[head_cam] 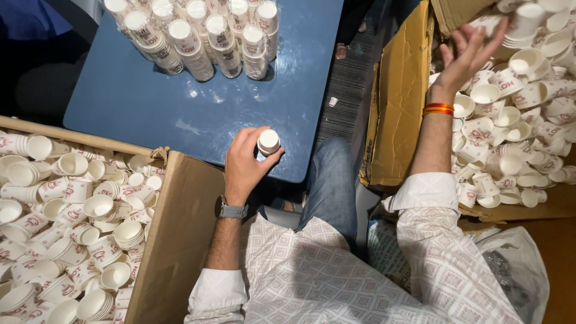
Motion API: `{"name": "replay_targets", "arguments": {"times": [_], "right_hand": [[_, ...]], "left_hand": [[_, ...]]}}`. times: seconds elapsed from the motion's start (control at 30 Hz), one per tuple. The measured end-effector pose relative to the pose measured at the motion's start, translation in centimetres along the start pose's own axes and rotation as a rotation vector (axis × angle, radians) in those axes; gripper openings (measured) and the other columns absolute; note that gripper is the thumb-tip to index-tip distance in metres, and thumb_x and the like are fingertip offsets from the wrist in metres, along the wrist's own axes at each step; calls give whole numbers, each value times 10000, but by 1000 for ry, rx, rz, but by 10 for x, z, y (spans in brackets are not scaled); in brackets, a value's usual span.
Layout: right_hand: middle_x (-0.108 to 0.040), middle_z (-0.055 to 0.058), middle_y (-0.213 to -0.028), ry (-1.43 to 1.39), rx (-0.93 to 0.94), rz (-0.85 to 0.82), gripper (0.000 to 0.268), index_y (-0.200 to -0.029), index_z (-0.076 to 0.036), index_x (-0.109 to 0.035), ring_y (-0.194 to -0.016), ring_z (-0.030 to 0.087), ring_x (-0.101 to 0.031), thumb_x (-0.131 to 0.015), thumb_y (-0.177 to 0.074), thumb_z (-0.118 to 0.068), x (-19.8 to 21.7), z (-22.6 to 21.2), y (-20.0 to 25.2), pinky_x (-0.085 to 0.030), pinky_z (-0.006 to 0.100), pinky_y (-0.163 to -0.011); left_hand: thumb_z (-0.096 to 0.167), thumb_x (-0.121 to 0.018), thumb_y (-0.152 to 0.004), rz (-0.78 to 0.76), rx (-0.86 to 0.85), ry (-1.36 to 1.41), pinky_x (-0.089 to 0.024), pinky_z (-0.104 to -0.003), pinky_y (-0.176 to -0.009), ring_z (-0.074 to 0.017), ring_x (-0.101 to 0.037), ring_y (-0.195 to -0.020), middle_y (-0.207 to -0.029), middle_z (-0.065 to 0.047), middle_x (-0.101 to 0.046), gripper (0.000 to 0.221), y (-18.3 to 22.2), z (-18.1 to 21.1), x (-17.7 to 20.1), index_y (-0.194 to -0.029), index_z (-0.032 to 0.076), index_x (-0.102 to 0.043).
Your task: The person sorts and stacks paper cups from a large cardboard box onto a blue table, then takes a small stack of cups and places them into a clear plastic bag.
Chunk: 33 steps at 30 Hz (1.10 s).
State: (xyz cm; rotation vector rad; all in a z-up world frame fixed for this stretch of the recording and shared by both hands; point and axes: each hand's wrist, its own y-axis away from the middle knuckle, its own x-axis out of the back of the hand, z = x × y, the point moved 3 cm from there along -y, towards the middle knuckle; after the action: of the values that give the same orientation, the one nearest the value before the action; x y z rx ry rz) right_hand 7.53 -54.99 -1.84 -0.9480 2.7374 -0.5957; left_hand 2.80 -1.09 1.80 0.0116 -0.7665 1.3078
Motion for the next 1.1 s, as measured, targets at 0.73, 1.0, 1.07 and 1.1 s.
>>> {"name": "replay_targets", "arguments": {"times": [0.73, 1.0, 1.07, 1.1], "right_hand": [[-448, 214, -1490, 549, 340, 85, 524, -1429, -127, -493, -1373, 396, -543, -732, -996, -301, -26, -47, 24, -524, 524, -1061], [-611, 52, -1265, 1084, 6, 26, 168, -1184, -151, -694, -1255, 198, -609, -598, -1058, -95, 12, -5, 13, -452, 481, -1168], [-601, 71, -1182, 1127, 176, 167, 92, -1066, -107, -686, -1172, 213, -609, -658, -980, -93, 15, -16, 12, -431, 545, -1059], [-601, 71, -1182, 1134, 173, 175, 92, -1066, -107, -686, -1172, 213, -609, -658, -980, -93, 8, -23, 14, -431, 545, -1059]], "left_hand": [[237, -923, -771, -5, 13, -23, -558, -385, -814, -271, -685, -971, -1090, -86, -667, 490, 2, -2, -2, -1174, 67, -703], [232, -922, -774, 1, 0, -4, -561, -379, -813, -267, -688, -975, -1100, -82, -669, 486, 3, -3, -1, -1176, 69, -701], [227, -922, -774, -1, 5, -5, -559, -382, -808, -271, -688, -976, -1100, -86, -670, 490, 3, -2, -2, -1182, 71, -701], [227, -922, -774, -8, 1, 1, -559, -382, -808, -271, -688, -976, -1100, -86, -670, 490, 2, -2, -3, -1182, 71, -701]]}}
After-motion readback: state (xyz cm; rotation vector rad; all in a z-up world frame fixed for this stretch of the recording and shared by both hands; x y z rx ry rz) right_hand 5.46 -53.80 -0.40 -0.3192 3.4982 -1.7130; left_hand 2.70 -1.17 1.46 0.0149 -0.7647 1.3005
